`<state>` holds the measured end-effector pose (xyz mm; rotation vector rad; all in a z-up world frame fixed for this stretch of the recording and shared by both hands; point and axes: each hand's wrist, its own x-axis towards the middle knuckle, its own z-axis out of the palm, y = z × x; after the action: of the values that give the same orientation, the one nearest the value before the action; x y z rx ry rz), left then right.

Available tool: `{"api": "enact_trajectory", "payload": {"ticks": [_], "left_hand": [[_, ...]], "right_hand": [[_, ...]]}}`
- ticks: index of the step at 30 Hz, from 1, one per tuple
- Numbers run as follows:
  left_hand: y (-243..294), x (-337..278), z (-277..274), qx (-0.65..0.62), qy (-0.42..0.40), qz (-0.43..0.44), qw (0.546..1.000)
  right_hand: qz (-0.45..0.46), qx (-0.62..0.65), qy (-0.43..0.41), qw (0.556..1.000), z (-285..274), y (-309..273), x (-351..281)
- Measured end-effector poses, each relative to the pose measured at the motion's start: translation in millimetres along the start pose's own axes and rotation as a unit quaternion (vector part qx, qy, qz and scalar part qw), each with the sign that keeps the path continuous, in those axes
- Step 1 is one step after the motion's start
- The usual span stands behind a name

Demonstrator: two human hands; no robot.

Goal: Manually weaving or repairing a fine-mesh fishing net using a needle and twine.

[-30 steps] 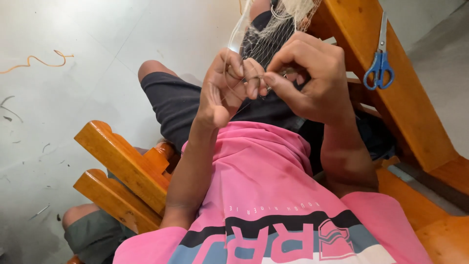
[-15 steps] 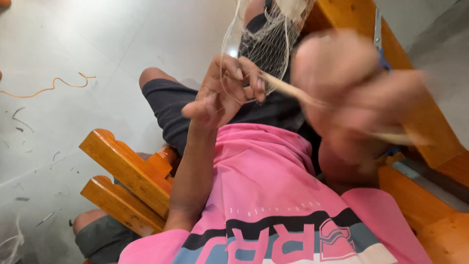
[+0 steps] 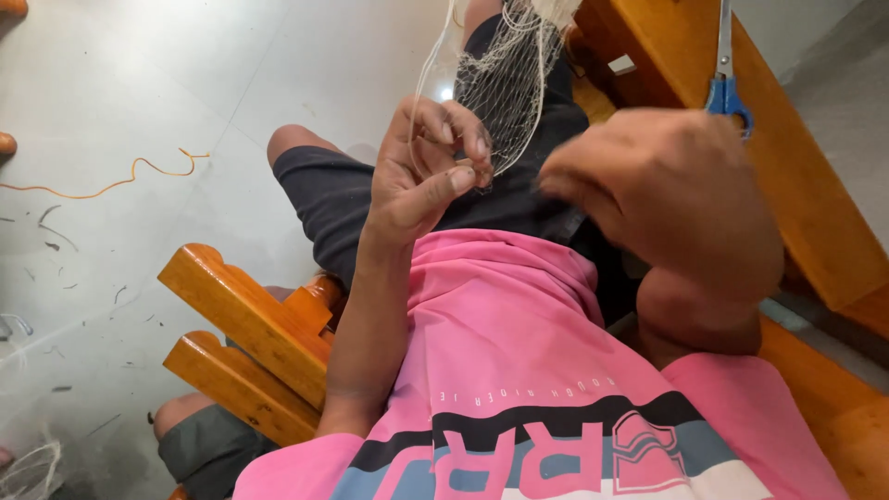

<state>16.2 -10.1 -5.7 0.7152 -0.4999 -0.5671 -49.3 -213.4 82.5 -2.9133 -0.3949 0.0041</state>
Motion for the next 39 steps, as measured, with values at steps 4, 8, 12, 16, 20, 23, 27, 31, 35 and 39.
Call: {"api": "enact_trajectory", "payload": {"ticks": [4, 8, 12, 16, 20, 23, 27, 31, 35, 39], "left_hand": [[-3, -2, 1, 0.001, 0.030, 0.005, 1.000], [-4, -1, 4, 0.004, 0.046, 0.004, 0.999], [-8, -3, 1, -0.014, 0.035, -0.004, 0.999], [-9, -5, 0, -0.026, 0.052, -0.007, 0.998], [-9, -6, -1, -0.030, 0.058, -0.015, 0.998], [-7, -7, -2, -0.019, 0.056, -0.030, 0.998], [-7, -6, -3, -0.049, 0.050, -0.029, 0.997], [-6, -6, -3, -0.056, 0.060, -0.032, 0.996], [-8, -9, -8, -0.058, 0.081, -0.035, 0.994], [-12, -8, -7, -0.033, 0.099, -0.029, 0.994]], "right_hand": [[-0.161, 0.358, 0.047, 0.919, -10, -24, -2], [-0.206, 0.344, 0.095, 0.911, 20, -54, -14], [-0.223, 0.323, 0.107, 0.913, 38, -76, -16], [-0.247, 0.324, 0.107, 0.907, 52, -87, -18], [-0.240, 0.319, 0.110, 0.910, 49, -86, -20], [-0.247, 0.311, 0.096, 0.913, 48, -86, -25], [-0.196, 0.296, 0.199, 0.913, 37, -87, -24], [-0.226, 0.321, 0.248, 0.885, 21, -75, -17], [-0.145, 0.289, 0.281, 0.904, 17, -70, -15], [-0.092, 0.238, 0.275, 0.927, 24, -70, -19]]}}
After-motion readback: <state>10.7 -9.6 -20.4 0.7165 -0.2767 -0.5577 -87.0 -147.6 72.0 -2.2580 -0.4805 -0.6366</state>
